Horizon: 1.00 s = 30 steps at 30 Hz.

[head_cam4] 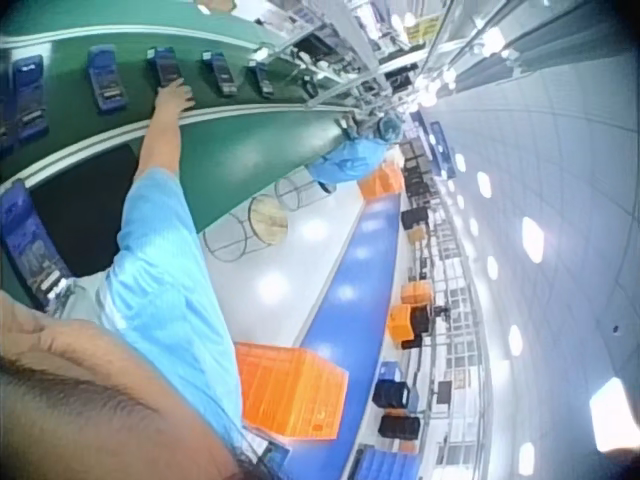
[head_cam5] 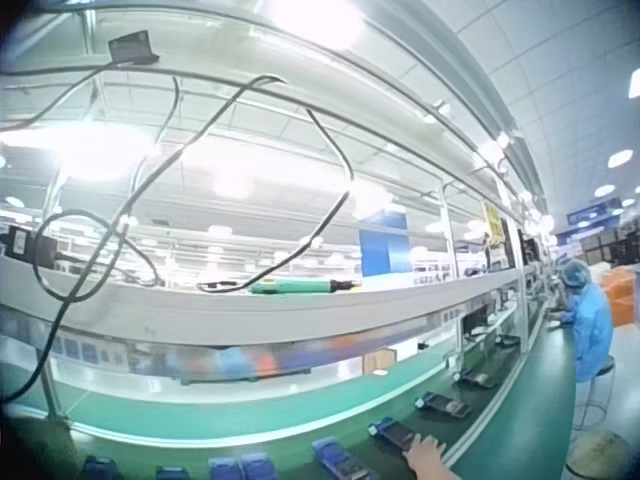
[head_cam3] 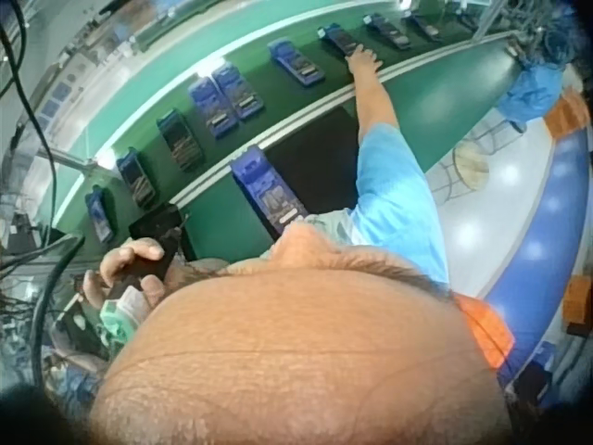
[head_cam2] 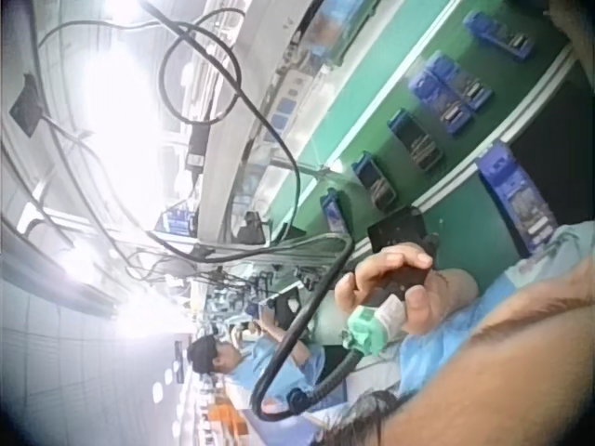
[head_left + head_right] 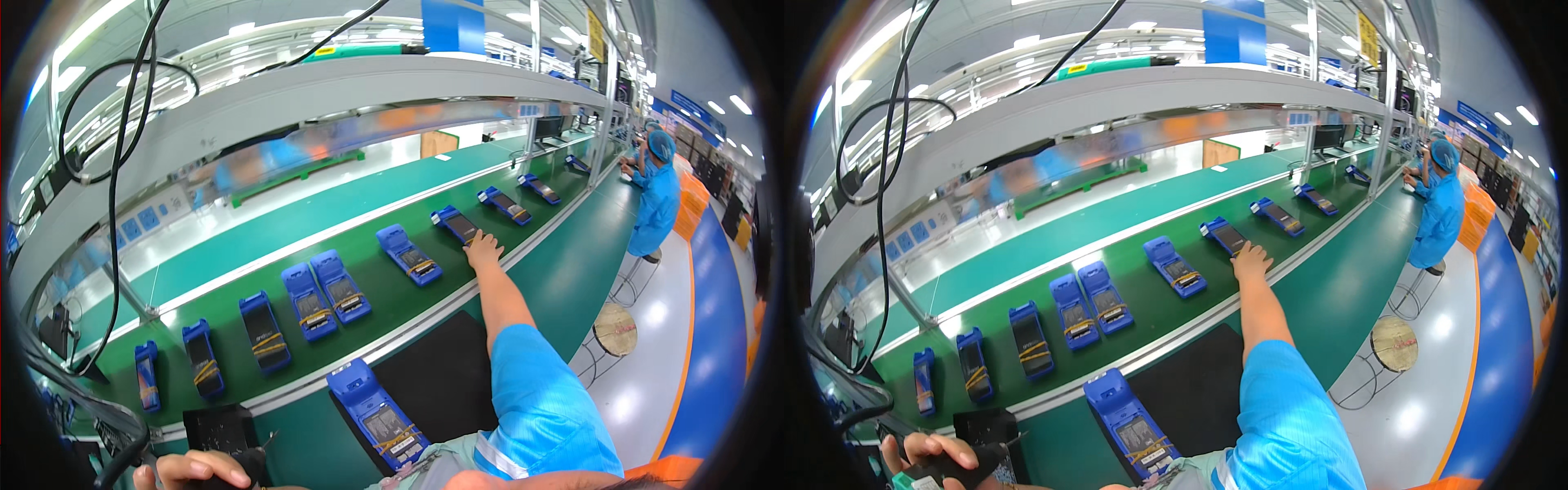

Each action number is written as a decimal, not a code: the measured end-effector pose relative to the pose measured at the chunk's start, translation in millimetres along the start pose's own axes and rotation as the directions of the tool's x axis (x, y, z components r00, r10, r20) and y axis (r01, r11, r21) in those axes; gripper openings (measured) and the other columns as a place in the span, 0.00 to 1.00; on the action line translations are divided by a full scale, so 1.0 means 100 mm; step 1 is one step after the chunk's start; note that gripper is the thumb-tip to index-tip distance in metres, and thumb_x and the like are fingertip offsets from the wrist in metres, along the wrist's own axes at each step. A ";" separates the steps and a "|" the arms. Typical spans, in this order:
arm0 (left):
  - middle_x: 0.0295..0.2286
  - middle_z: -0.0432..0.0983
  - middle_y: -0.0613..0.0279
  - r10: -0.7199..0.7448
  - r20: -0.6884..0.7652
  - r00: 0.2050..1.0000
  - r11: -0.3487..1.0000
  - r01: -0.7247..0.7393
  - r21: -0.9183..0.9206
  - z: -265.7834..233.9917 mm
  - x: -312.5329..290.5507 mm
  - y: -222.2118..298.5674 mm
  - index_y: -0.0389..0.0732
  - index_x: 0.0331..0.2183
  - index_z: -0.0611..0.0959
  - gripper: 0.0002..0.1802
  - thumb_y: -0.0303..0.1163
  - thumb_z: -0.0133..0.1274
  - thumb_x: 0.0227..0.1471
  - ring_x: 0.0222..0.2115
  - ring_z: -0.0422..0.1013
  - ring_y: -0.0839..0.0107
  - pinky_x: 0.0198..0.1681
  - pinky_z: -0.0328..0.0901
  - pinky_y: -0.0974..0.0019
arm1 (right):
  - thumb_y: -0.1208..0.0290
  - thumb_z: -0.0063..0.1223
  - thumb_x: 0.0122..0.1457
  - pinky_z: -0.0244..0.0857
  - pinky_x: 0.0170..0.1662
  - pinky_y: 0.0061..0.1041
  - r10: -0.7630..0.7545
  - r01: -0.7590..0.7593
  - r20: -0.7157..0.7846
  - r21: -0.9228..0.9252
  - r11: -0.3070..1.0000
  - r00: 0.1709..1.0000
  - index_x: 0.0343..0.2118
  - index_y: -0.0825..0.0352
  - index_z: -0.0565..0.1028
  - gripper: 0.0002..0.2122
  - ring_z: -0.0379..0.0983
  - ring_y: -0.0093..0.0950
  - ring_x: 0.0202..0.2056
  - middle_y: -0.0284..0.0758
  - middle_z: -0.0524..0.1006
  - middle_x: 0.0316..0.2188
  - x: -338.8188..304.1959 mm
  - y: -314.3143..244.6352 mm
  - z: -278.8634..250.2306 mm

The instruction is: The person assembles electronic components into blue plastic housings by driving screws with an electric screwdriver.

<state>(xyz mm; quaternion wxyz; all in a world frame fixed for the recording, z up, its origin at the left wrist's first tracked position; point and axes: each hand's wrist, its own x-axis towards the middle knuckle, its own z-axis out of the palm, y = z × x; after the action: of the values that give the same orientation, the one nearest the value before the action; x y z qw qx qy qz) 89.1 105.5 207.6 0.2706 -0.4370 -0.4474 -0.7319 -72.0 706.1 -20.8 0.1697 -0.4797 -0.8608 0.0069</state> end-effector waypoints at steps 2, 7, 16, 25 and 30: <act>0.44 0.71 0.40 0.035 -0.024 0.999 0.999 -0.034 0.034 0.03 -0.04 -0.06 0.37 0.60 0.59 0.31 0.22 0.50 0.57 0.36 0.72 0.57 0.38 0.69 0.57 | 0.49 0.48 0.59 0.55 0.54 0.58 -0.094 0.094 0.008 0.009 0.996 0.996 0.61 0.59 0.61 0.30 0.64 0.49 0.54 0.52 0.67 0.53 -0.02 -0.08 -0.16; 0.45 0.69 0.36 0.235 0.065 0.970 0.972 -0.233 -0.032 -0.04 0.05 -0.23 0.36 0.62 0.55 0.35 0.27 0.49 0.56 0.29 0.71 0.55 0.30 0.69 0.60 | 0.51 0.38 0.63 0.71 0.41 0.44 -0.301 0.365 -0.207 0.580 0.728 0.931 0.61 0.61 0.61 0.27 0.77 0.42 0.36 0.48 0.78 0.30 -0.04 0.29 -0.32; 0.38 0.68 0.49 0.175 -0.129 0.976 0.973 -0.151 0.176 0.00 -0.03 -0.20 0.34 0.60 0.54 0.43 0.33 0.56 0.48 0.22 0.67 0.70 0.22 0.58 0.73 | 0.54 0.47 0.63 0.78 0.40 0.40 -0.847 -0.821 0.442 0.570 0.013 0.293 0.63 0.65 0.54 0.30 0.75 0.47 0.46 0.51 0.71 0.50 -2.75 0.45 -1.61; 0.40 0.69 0.46 0.154 -0.090 0.984 0.988 -0.151 0.041 -0.03 -0.11 -0.11 0.30 0.60 0.56 0.42 0.31 0.57 0.48 0.25 0.67 0.67 0.29 0.62 0.68 | 0.58 0.36 0.69 0.72 0.20 0.25 -0.602 -0.188 0.770 0.637 0.748 0.213 0.67 0.51 0.48 0.26 0.74 0.25 0.17 0.35 0.75 0.19 -3.16 0.48 -1.98; 0.47 0.70 0.41 0.123 0.051 0.991 0.986 -0.116 -0.115 -0.03 -0.04 -0.14 0.39 0.60 0.57 0.33 0.25 0.52 0.57 0.34 0.73 0.55 0.35 0.70 0.57 | 0.46 0.47 0.62 0.71 0.27 0.29 -0.630 0.208 0.635 0.611 0.764 0.448 0.61 0.56 0.65 0.28 0.74 0.29 0.18 0.38 0.76 0.19 -2.68 0.40 -2.01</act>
<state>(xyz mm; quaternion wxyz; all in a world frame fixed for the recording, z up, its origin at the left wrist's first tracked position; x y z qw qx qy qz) 78.6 109.7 198.0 0.2760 -0.4986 -0.3862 -0.7253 149.9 475.4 85.6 -0.1442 -0.1309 -0.9042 0.3801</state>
